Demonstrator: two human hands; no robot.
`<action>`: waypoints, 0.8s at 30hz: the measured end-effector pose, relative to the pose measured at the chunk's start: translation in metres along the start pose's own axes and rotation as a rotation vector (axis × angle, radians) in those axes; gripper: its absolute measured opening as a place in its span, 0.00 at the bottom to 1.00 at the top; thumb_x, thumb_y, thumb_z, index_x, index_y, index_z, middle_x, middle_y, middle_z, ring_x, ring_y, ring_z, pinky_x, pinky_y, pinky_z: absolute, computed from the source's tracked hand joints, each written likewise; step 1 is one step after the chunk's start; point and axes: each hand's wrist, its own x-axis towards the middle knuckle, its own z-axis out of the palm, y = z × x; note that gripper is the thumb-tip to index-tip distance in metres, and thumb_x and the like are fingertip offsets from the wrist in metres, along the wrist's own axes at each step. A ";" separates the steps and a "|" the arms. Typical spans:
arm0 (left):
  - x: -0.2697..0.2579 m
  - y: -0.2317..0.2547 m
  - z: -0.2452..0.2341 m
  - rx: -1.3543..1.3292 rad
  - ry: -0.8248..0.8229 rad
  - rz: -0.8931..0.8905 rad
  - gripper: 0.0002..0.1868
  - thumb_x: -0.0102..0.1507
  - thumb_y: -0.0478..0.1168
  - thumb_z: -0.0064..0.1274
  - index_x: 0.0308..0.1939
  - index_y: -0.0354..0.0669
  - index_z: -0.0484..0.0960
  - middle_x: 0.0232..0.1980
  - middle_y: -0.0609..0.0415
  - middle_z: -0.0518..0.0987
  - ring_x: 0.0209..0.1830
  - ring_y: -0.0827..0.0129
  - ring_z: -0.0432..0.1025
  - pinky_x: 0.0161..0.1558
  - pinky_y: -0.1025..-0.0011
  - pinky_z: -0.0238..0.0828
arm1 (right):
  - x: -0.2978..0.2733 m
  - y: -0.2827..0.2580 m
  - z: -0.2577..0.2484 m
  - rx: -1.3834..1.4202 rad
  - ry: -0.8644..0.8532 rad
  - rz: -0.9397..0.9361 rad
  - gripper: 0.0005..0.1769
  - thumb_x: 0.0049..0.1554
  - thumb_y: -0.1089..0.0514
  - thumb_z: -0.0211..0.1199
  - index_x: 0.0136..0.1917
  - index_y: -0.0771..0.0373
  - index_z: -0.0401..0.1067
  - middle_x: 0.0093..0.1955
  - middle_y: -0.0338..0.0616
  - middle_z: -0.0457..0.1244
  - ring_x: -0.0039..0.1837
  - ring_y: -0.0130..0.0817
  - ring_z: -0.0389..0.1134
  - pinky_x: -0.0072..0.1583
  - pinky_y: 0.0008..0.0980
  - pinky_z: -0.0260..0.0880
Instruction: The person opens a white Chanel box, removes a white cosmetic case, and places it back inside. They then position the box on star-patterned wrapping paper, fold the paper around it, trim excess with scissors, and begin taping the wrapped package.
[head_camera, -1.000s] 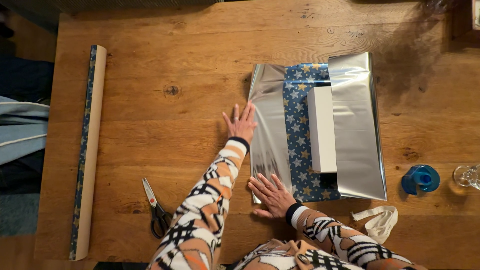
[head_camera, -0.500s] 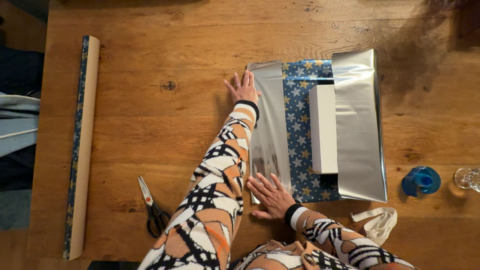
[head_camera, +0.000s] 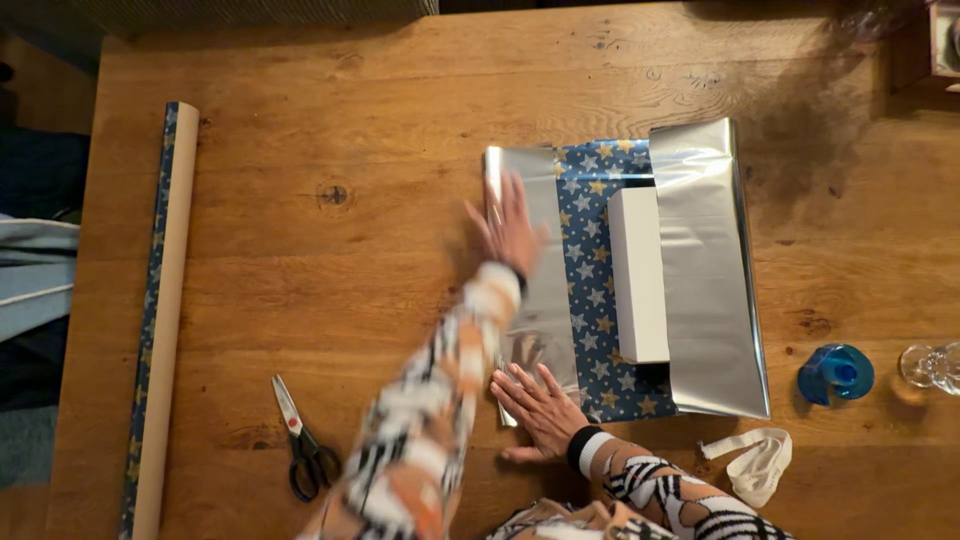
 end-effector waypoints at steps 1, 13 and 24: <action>-0.045 0.012 0.000 -0.137 -0.133 -0.004 0.62 0.58 0.68 0.56 0.81 0.41 0.40 0.85 0.44 0.36 0.83 0.50 0.34 0.76 0.31 0.22 | 0.000 0.002 0.000 0.048 -0.247 0.027 0.57 0.59 0.16 0.33 0.80 0.64 0.51 0.82 0.52 0.45 0.85 0.50 0.35 0.80 0.60 0.20; -0.188 0.033 0.048 -0.285 0.030 -0.059 0.20 0.63 0.55 0.59 0.45 0.45 0.74 0.50 0.48 0.74 0.57 0.52 0.68 0.55 0.53 0.65 | -0.106 -0.018 0.035 0.275 0.404 -0.046 0.37 0.58 0.40 0.65 0.74 0.55 0.61 0.76 0.55 0.53 0.78 0.53 0.51 0.75 0.60 0.48; -0.203 -0.155 0.060 -1.068 0.145 -0.400 0.15 0.60 0.48 0.63 0.36 0.39 0.81 0.32 0.56 0.79 0.32 0.73 0.71 0.36 0.72 0.69 | -0.111 0.001 -0.008 0.327 0.406 0.355 0.38 0.57 0.40 0.61 0.76 0.50 0.56 0.81 0.52 0.45 0.81 0.54 0.42 0.77 0.59 0.41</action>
